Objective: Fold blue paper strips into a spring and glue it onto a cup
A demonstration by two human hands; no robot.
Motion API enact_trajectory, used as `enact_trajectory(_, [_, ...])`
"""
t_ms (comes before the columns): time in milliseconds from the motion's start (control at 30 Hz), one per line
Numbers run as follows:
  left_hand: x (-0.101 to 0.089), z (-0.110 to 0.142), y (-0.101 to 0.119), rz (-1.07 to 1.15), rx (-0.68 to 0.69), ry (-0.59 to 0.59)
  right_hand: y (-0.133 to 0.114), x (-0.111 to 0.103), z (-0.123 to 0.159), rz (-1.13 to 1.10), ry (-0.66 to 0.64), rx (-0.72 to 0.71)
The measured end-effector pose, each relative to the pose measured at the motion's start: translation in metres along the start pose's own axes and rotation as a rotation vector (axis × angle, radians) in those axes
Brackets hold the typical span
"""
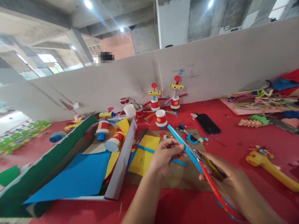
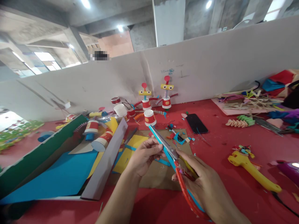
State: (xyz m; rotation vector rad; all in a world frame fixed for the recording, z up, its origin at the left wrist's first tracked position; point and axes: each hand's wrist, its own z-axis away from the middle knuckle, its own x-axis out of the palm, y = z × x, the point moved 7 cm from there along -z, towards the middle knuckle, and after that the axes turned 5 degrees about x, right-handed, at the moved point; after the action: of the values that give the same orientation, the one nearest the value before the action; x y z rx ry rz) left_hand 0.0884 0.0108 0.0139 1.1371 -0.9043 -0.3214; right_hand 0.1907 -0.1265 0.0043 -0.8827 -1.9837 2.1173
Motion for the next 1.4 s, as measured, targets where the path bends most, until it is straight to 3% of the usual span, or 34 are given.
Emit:
enact_trajectory(267, [-0.001,0.001,-0.001,-0.010,-0.012,0.009,-0.002,0.001,0.004,-0.111,0.048,0.084])
enact_trajectory(400, [-0.008,-0.002,0.000,-0.022,0.002,0.048,0.008,-0.015,0.002,-0.045,0.111,0.104])
enact_trajectory(533, [-0.016,-0.005,0.007,-0.022,0.060,0.113,0.024,-0.039,0.008,0.226,0.157,0.099])
enact_trajectory(667, [-0.025,-0.007,0.013,-0.053,0.094,0.175,0.035,-0.059,0.020,0.614,0.195,-0.004])
enact_trajectory(933, [-0.050,-0.012,0.021,-0.026,0.189,0.350,0.059,-0.059,0.007,0.912,-0.055,-0.120])
enact_trajectory(1000, [-0.056,-0.012,0.023,-0.016,0.225,0.393,0.057,-0.058,0.000,0.945,-0.053,-0.166])
enact_trajectory(1067, [-0.060,-0.013,0.023,-0.009,0.231,0.420,0.048,-0.057,-0.005,0.978,0.029,-0.176])
enact_trajectory(1133, [-0.059,-0.014,0.021,-0.013,0.227,0.417,0.030,-0.052,-0.009,0.947,0.142,-0.164])
enact_trajectory(1200, [-0.056,-0.014,0.019,-0.034,0.226,0.395,0.011,-0.036,-0.013,0.751,0.170,-0.144])
enact_trajectory(1333, [-0.045,-0.013,0.013,-0.070,0.198,0.347,0.000,0.026,-0.029,0.174,-0.110,0.018])
enact_trajectory(1400, [-0.044,-0.012,0.013,-0.069,0.184,0.337,0.001,0.047,-0.034,0.087,-0.172,0.034])
